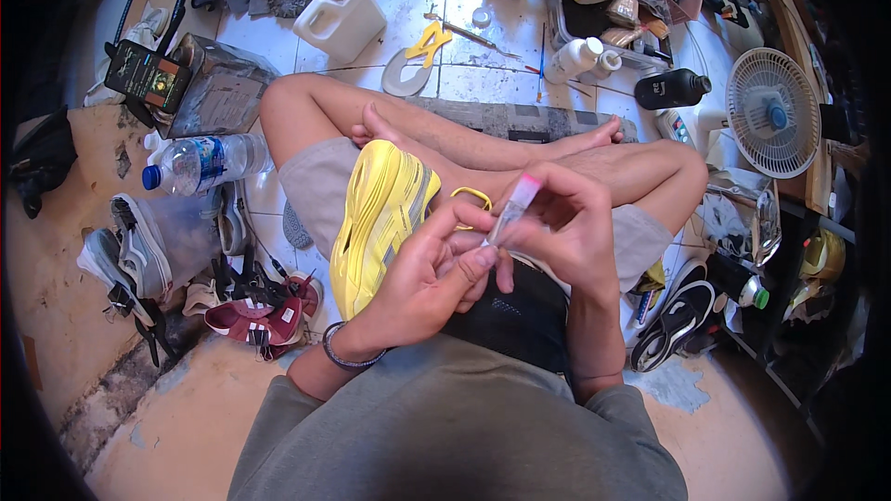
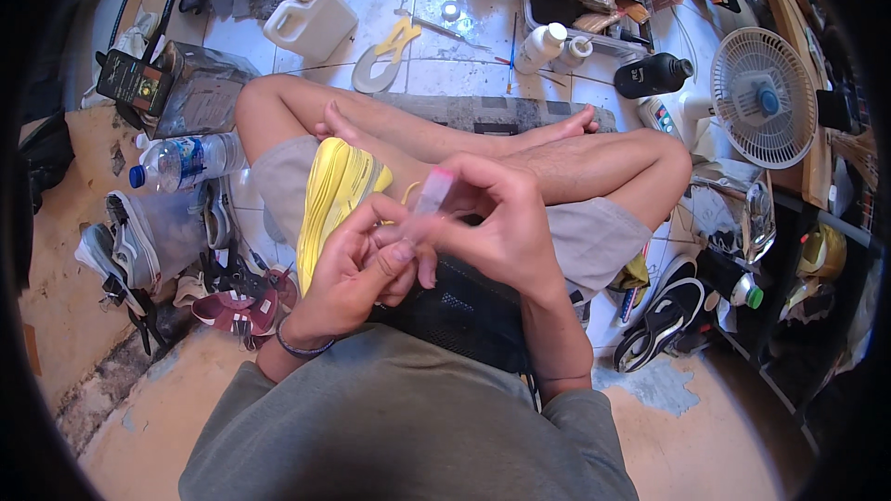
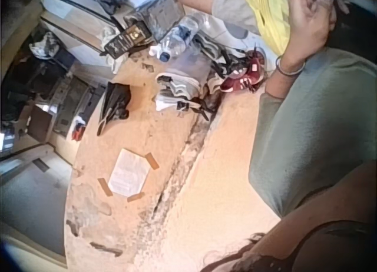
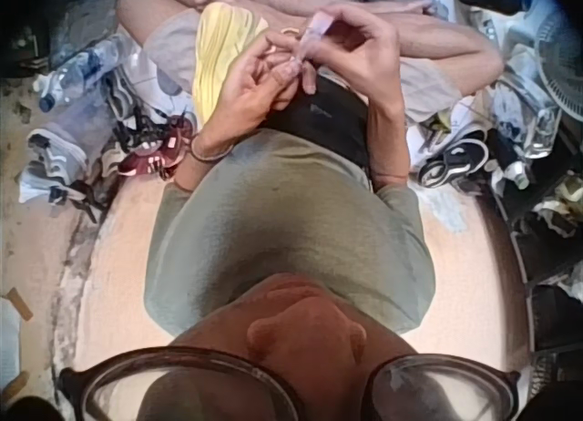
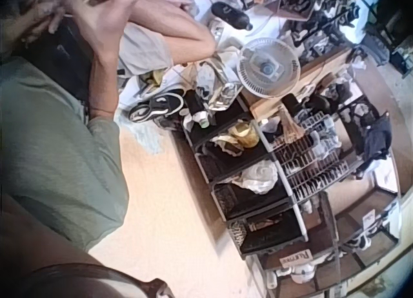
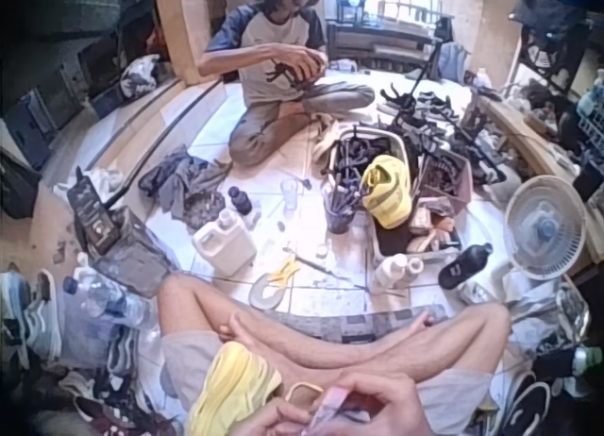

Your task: Applying yellow paint or adhesive to the sole of a sneaker using a brush.

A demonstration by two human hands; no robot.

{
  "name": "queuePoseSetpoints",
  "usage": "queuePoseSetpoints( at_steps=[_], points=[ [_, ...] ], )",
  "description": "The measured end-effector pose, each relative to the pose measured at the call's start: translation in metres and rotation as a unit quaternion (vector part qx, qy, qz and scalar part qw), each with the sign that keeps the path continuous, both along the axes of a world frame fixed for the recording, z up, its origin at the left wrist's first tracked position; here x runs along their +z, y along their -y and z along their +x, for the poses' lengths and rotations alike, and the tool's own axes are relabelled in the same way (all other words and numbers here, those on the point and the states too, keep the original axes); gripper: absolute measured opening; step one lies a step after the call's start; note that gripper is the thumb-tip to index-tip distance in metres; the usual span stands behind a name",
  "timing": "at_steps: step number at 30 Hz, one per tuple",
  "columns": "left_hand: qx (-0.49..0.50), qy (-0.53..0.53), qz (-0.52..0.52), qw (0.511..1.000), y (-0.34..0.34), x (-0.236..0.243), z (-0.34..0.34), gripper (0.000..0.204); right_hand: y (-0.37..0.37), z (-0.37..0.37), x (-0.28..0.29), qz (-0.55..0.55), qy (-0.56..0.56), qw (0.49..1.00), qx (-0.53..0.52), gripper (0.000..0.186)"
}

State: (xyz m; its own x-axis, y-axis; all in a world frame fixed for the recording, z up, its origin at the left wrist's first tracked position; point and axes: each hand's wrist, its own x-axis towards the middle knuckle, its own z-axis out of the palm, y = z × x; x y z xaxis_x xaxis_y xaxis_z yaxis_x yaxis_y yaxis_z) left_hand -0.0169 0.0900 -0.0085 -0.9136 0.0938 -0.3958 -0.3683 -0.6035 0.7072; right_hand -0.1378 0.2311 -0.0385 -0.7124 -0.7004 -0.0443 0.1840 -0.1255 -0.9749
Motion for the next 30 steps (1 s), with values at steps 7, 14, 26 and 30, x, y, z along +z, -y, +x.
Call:
queuePoseSetpoints(
  at_steps=[7, 14, 26, 30],
  points=[
    [0.010, -0.014, -0.054, 0.998, 0.005, -0.002, 0.002, 0.018, 0.001, 0.001, 0.006, 0.035, 0.085, 0.996, -0.006, 0.020],
    [0.036, -0.029, -0.079, 0.996, 0.004, 0.003, -0.001, 0.017, 0.002, 0.002, 0.008, -0.039, 0.107, 0.993, -0.042, 0.017],
    [0.050, -0.039, -0.096, 0.993, 0.007, 0.002, 0.004, 0.017, 0.002, 0.004, 0.009, -0.109, 0.108, 0.986, -0.064, 0.012],
    [0.087, -0.069, -0.092, 0.990, 0.007, 0.000, 0.003, 0.017, -0.005, -0.003, 0.004, -0.092, 0.067, 0.989, -0.090, 0.021]
  ],
)
